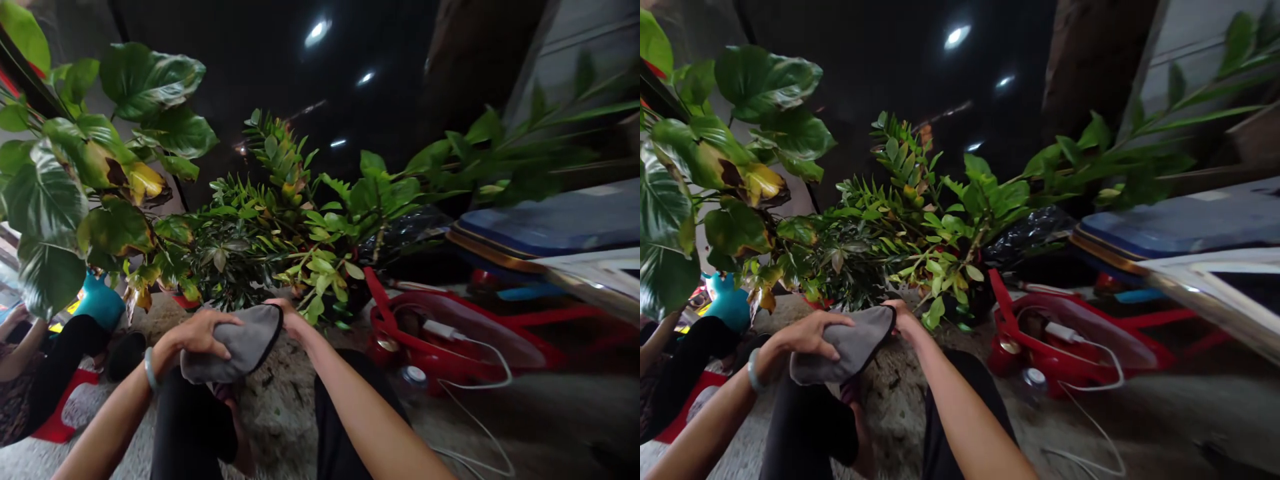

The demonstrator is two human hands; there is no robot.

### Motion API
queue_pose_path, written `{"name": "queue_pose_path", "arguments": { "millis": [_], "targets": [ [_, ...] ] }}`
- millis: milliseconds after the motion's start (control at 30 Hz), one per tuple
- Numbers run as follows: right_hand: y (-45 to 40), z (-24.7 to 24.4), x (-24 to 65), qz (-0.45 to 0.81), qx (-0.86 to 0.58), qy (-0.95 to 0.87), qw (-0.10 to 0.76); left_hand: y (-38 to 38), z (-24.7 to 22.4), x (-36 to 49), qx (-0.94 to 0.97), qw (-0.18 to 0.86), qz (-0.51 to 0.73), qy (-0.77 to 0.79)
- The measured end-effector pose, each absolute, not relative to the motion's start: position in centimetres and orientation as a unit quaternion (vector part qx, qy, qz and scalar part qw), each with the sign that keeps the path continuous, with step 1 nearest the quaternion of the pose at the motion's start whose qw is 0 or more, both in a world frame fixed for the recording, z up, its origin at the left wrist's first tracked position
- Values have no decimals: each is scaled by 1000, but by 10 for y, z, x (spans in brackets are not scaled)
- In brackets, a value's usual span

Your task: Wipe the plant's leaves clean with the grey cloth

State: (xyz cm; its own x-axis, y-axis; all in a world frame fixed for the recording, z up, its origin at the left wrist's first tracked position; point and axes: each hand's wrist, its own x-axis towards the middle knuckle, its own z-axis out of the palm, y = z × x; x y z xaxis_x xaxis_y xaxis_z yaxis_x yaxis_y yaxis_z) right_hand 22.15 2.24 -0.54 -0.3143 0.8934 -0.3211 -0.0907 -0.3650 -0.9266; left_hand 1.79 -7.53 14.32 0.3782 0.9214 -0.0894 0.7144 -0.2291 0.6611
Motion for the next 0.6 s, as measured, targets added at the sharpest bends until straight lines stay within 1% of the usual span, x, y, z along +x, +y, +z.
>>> {"name": "queue_pose_path", "arguments": {
  "millis": [67,133,200,233,267,333,400,433,467,500,533,600],
  "targets": [
    [22,-3,223,690,-443,-443,363,-69,169,14,759,296,222,536],
    [23,0,221,696,-428,-446,367,-46,189,18,729,219,343,551],
    [23,2,218,701,-420,-438,374,-23,193,24,685,161,430,566],
    [23,2,216,703,-421,-432,377,-16,187,27,676,152,433,577],
    [23,2,215,702,-427,-425,380,-14,177,30,684,160,404,585],
    [23,1,213,696,-443,-416,382,-27,153,31,741,212,266,579],
    [22,0,213,688,-457,-414,383,-54,133,25,778,283,122,548],
    [22,-1,214,688,-458,-414,382,-70,129,19,776,313,88,540],
    [22,-2,215,691,-455,-415,379,-83,130,11,765,333,86,544],
    [23,-2,217,696,-452,-415,373,-93,135,3,751,340,111,555],
    [23,-1,218,703,-448,-412,368,-99,146,-5,735,332,158,570],
    [23,0,219,714,-444,-399,367,-97,172,-19,699,277,288,593]
  ]
}}
